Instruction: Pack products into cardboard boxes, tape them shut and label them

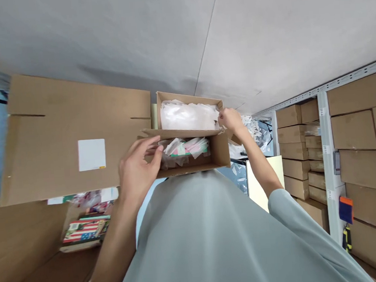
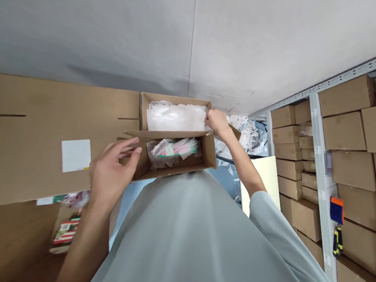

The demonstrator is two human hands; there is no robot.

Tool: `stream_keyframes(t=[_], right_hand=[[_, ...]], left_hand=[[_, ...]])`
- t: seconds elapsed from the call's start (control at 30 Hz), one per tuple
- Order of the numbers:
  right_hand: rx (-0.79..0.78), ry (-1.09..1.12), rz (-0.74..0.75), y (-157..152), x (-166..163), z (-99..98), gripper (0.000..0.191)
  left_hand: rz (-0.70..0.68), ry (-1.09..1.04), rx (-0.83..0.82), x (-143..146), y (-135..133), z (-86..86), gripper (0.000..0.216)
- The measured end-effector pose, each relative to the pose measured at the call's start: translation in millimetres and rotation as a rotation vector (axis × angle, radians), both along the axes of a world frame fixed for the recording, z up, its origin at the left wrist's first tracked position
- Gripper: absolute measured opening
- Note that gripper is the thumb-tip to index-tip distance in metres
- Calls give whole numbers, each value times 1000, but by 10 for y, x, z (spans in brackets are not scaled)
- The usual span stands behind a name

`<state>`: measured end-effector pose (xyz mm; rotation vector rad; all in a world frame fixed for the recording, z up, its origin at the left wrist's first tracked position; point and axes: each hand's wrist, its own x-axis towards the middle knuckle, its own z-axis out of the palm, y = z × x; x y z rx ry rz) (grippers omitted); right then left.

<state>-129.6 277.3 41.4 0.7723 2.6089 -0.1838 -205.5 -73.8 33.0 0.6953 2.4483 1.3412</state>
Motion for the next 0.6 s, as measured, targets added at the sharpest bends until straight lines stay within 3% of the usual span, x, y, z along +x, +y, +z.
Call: stream_keyframes(t=[0.13,0.23,0.37,0.5,0.6], right_hand=[[-94,289,-42,-357,444,505,22],[-250,504,-28,-775,759,637,23],[-421,451,52,-1251,894,318,20],[-287,271,-3,-1449,839,-126,16],[-183,361,-122,-1450,989,-227,25]], left_hand=[[11,8,-25,59,-207,-82,30],[49,59,-72,86,-325,-143,33],[68,61,-97,91,-419,-245,39],[11,38,-130,98,-472,-361,46],[25,15,-187,118,-520,-420,61]])
